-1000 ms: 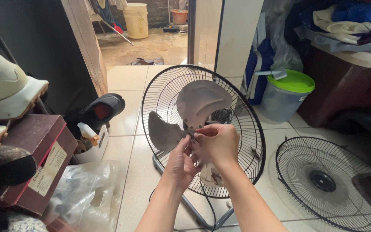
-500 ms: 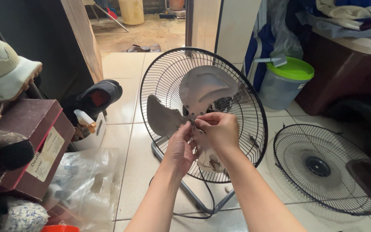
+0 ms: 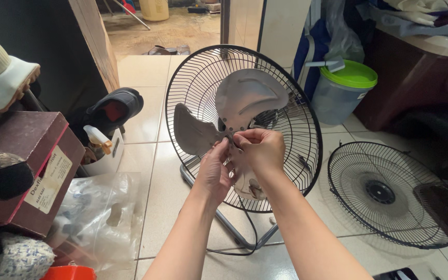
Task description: The person assembles a table fan by attaching the fan blades to the motor hub and securing them with a nut. They then place the front wire cage over the blades and fasten it to the fan stand. The task is performed on a tiled floor in a cluttered room.
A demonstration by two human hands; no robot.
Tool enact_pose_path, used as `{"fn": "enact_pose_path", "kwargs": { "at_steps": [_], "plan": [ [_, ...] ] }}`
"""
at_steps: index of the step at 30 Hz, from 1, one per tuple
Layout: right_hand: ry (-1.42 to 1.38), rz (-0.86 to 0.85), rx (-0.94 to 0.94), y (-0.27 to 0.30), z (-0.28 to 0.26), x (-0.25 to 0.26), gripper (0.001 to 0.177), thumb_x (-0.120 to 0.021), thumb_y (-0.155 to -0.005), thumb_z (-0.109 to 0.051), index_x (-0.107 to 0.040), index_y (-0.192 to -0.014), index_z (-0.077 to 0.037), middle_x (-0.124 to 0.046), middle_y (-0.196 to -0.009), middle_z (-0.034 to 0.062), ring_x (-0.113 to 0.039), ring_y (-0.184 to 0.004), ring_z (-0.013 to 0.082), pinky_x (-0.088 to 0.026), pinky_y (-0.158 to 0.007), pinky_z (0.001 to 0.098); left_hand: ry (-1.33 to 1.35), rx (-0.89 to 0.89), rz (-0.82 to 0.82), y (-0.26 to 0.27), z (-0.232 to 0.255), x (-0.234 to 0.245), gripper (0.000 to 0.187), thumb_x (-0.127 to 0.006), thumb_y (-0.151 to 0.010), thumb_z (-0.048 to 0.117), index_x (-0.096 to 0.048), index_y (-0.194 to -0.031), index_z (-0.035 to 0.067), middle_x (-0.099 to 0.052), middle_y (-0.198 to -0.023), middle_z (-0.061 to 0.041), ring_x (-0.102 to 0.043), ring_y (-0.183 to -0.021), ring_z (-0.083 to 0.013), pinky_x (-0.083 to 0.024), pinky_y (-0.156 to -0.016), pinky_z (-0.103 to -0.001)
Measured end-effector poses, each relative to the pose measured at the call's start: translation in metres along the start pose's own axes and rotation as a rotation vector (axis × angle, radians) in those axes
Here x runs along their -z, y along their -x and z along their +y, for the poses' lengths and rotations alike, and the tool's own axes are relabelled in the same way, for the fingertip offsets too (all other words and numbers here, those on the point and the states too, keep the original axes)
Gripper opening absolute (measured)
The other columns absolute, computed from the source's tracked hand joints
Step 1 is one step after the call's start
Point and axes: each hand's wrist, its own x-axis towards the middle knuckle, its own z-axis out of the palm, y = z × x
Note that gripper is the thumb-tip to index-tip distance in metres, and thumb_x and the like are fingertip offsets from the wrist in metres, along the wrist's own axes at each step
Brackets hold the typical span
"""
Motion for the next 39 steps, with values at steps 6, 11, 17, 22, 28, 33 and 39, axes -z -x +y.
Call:
{"fn": "enact_pose_path", "kwargs": {
  "at_steps": [6, 11, 17, 22, 28, 33, 39],
  "plan": [
    [-0.042, -0.007, -0.035, 0.0, 0.004, -0.001, 0.011, -0.078, -0.084, -0.006, -0.08, -0.092, 0.001, -0.079, -0.08, 0.0086, -0.073, -0.069, 0.013, -0.056, -0.062, 0.0257, 0.023, 0.012, -0.002, -0.002, -0.001, 0.002, 0.02, -0.065, -0.092, 0.036, -0.058, -0.106, 0.023, -0.061, -0.106, 0.008, -0.06, -0.108, -0.018, -0.048, -0.093, -0.045],
    [-0.067, -0.018, -0.079, 0.0, 0.004, 0.001, 0.011, -0.076, -0.082, -0.004, -0.08, -0.093, -0.001, -0.079, -0.081, 0.0076, -0.072, -0.069, 0.0135, -0.057, -0.062, 0.0267, 0.033, 0.025, 0.029, -0.007, -0.002, 0.004, 0.021, -0.068, -0.09, 0.037, -0.057, -0.104, 0.026, -0.06, -0.104, 0.009, -0.059, -0.106, -0.0182, -0.045, -0.09, -0.047],
    [0.285, 0.056, 0.061, 0.008, -0.01, 0.0, 0.011, -0.077, -0.081, -0.011, -0.081, -0.089, -0.006, -0.079, -0.077, 0.0076, -0.076, -0.069, 0.0147, -0.059, -0.067, 0.0282, 0.006, 0.025, 0.026, -0.003, 0.001, 0.002, 0.021, -0.066, -0.09, 0.037, -0.057, -0.106, 0.025, -0.061, -0.105, 0.009, -0.06, -0.106, -0.0172, -0.047, -0.091, -0.047],
    [0.401, 0.053, 0.164, 0.003, -0.006, 0.0, 0.015, -0.076, -0.08, -0.016, -0.08, -0.087, -0.004, -0.078, -0.077, 0.011, -0.078, -0.07, 0.0195, -0.061, -0.068, 0.03, -0.022, 0.014, -0.006, -0.001, 0.001, 0.001, 0.025, -0.065, -0.09, 0.038, -0.061, -0.111, 0.024, -0.064, -0.107, 0.01, -0.061, -0.1, -0.0148, -0.048, -0.089, -0.043],
    [0.43, 0.096, 0.274, 0.0, 0.005, -0.004, 0.016, -0.075, -0.082, -0.018, -0.08, -0.086, -0.003, -0.077, -0.075, 0.0122, -0.077, -0.071, 0.0232, -0.059, -0.069, 0.0335, 0.001, 0.001, 0.033, -0.005, -0.001, 0.002, 0.028, -0.067, -0.092, 0.037, -0.056, -0.113, 0.023, -0.062, -0.106, 0.007, -0.061, -0.095, -0.0163, -0.046, -0.08, -0.039],
    [0.461, 0.121, 0.234, 0.012, 0.0, -0.01, 0.022, -0.068, -0.091, -0.023, -0.08, -0.091, -0.004, -0.074, -0.073, 0.0148, -0.074, -0.068, 0.0279, -0.057, -0.066, 0.0379, -0.006, 0.01, 0.05, -0.004, -0.003, -0.001, 0.029, -0.066, -0.09, 0.038, -0.057, -0.114, 0.024, -0.064, -0.106, 0.008, -0.062, -0.094, -0.0147, -0.047, -0.078, -0.037],
    [0.361, 0.026, 0.189, 0.011, -0.003, -0.003, 0.023, -0.068, -0.084, -0.022, -0.082, -0.09, -0.004, -0.078, -0.074, 0.0105, -0.079, -0.07, 0.0224, -0.06, -0.07, 0.0334, 0.016, 0.006, 0.056, -0.004, -0.005, 0.001, 0.025, -0.067, -0.091, 0.036, -0.057, -0.111, 0.025, -0.062, -0.103, 0.009, -0.06, -0.092, -0.0141, -0.044, -0.076, -0.035]
  ]
}}
